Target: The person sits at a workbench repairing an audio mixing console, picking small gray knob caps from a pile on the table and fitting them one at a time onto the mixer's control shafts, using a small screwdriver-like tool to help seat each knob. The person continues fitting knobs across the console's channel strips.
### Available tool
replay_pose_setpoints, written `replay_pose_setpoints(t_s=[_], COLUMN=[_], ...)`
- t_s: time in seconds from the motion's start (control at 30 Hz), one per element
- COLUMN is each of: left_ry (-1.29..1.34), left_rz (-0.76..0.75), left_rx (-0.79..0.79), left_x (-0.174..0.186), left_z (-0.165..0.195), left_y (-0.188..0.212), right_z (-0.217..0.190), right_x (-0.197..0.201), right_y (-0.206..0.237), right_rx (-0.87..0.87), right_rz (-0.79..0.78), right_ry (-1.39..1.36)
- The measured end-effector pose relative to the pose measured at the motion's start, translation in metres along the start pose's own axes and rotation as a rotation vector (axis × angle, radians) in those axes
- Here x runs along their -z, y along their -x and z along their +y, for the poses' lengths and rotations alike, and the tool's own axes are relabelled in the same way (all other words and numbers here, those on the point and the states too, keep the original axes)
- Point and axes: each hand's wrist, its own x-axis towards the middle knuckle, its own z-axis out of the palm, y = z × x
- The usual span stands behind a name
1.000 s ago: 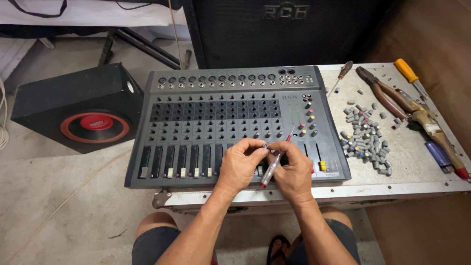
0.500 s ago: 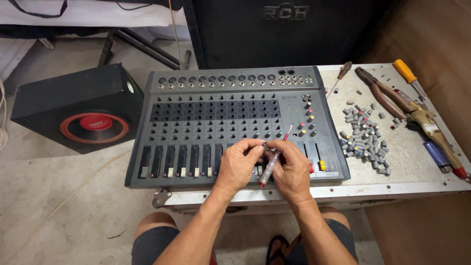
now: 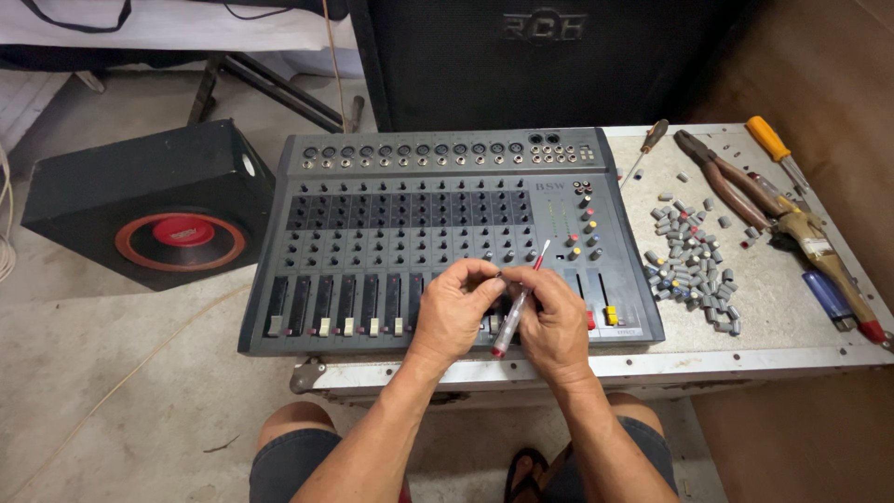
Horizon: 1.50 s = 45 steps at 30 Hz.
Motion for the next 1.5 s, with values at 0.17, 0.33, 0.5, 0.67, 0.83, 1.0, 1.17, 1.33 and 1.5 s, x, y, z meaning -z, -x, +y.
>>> replay_pose_setpoints(t_s=[0.17,0.33,0.5,0.67,0.83,1.0,1.17,1.33,1.5], left_ry=[0.081,0.053,0.047,0.014,0.014,0.023,0.092,0.141,0.072], left_rz=[-0.025,-0.039,-0.022,-0.017,-0.009,0.001,-0.002,-0.024,-0.011], left_rx=[0.051,0.053,0.054,0.067,0.061,0.060,0.053,0.048,0.020], left_x=[-0.001,0.000,-0.001,-0.001,-0.001,0.000,0.002,0.002,0.001], left_z=[0.004,0.010,0.012,0.012,0.012,0.007,0.001,0.004,0.008], left_y=[-0.001,0.002,0.002,0.002,0.002,0.002,0.001,0.003,0.004], right_z=[0.002,0.001,0.000,-0.001,-0.002,-0.002,-0.001,0.001,0.001], right_x=[0.001,0.000,-0.001,-0.002,-0.002,-0.002,-0.005,-0.007,-0.005], right_y=[0.000,0.001,0.001,0.002,0.002,0.002,0.002,0.002,0.002], right_rx=[0.023,-0.022,-0.030,-0.041,-0.075,-0.070,-0.027,-0.029,-0.016], right_rz=[-0.021,-0.008,0.008,0.014,0.013,0.002,-0.007,-0.008,-0.022], right_ry=[0.002,0.000,0.030,0.049,0.058,0.078,0.095,0.096,0.119])
